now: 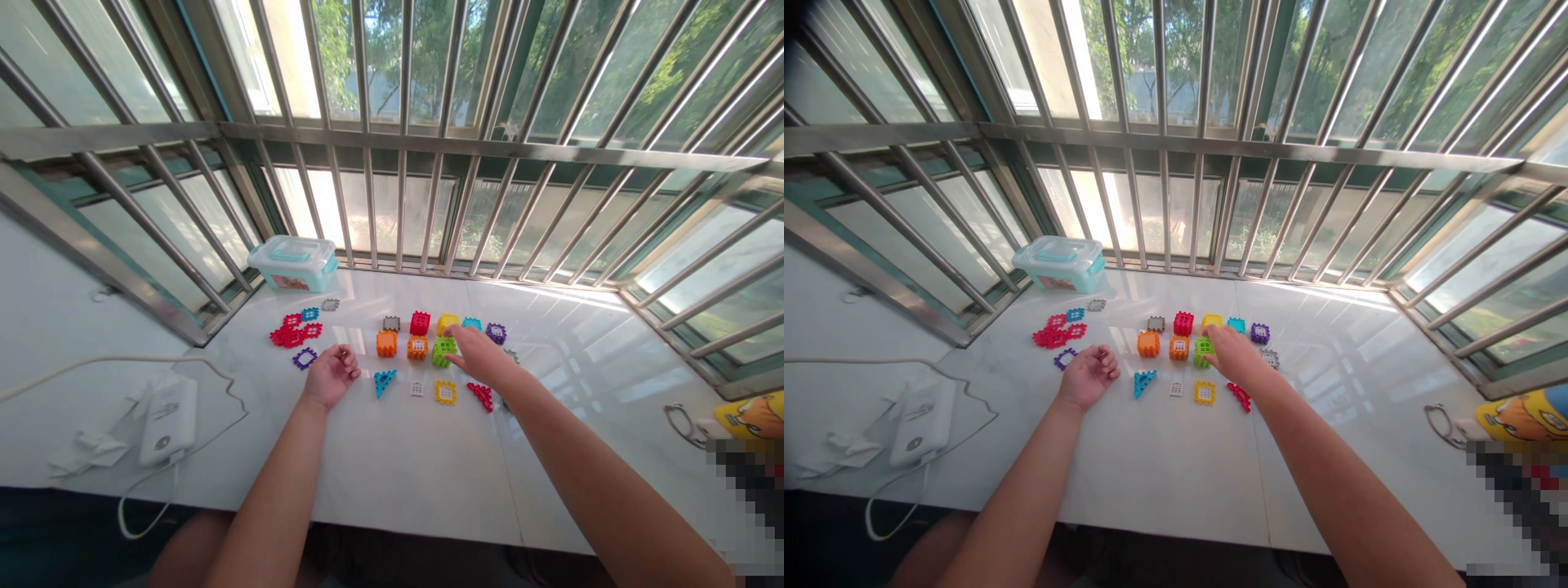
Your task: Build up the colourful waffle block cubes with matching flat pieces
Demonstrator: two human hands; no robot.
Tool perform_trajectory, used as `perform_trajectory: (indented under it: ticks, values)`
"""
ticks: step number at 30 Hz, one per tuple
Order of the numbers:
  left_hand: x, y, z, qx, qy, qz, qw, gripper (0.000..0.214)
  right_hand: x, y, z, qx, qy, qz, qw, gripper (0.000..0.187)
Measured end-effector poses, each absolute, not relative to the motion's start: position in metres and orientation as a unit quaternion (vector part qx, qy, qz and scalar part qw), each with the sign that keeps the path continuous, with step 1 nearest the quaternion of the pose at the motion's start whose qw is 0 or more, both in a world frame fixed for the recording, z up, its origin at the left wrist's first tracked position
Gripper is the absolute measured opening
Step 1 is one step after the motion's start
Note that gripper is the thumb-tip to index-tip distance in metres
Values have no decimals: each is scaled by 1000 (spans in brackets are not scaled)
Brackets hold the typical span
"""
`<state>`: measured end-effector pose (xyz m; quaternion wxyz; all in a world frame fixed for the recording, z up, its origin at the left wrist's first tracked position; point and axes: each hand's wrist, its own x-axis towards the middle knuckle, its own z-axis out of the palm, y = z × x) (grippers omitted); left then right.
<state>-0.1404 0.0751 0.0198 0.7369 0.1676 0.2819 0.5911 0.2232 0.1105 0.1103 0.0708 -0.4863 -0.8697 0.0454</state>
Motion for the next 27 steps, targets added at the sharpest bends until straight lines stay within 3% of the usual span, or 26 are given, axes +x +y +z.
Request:
perform_trajectory:
  ticks: [17, 20, 25, 27]
  values:
    - [-140, 76, 19, 175, 283, 593, 733, 13, 222, 109, 115, -489, -869, 36, 65, 42]
    - [-139, 76, 19, 174, 285, 595, 731, 14, 221, 103, 120, -476, -873, 33, 98, 41]
    - [-140, 77, 17, 174, 285, 595, 732, 16, 199, 58, 114, -440, -872, 69, 202, 18]
    - [-140, 77, 16, 174, 286, 594, 731, 17, 181, 27, 97, -425, -880, 90, 194, 24]
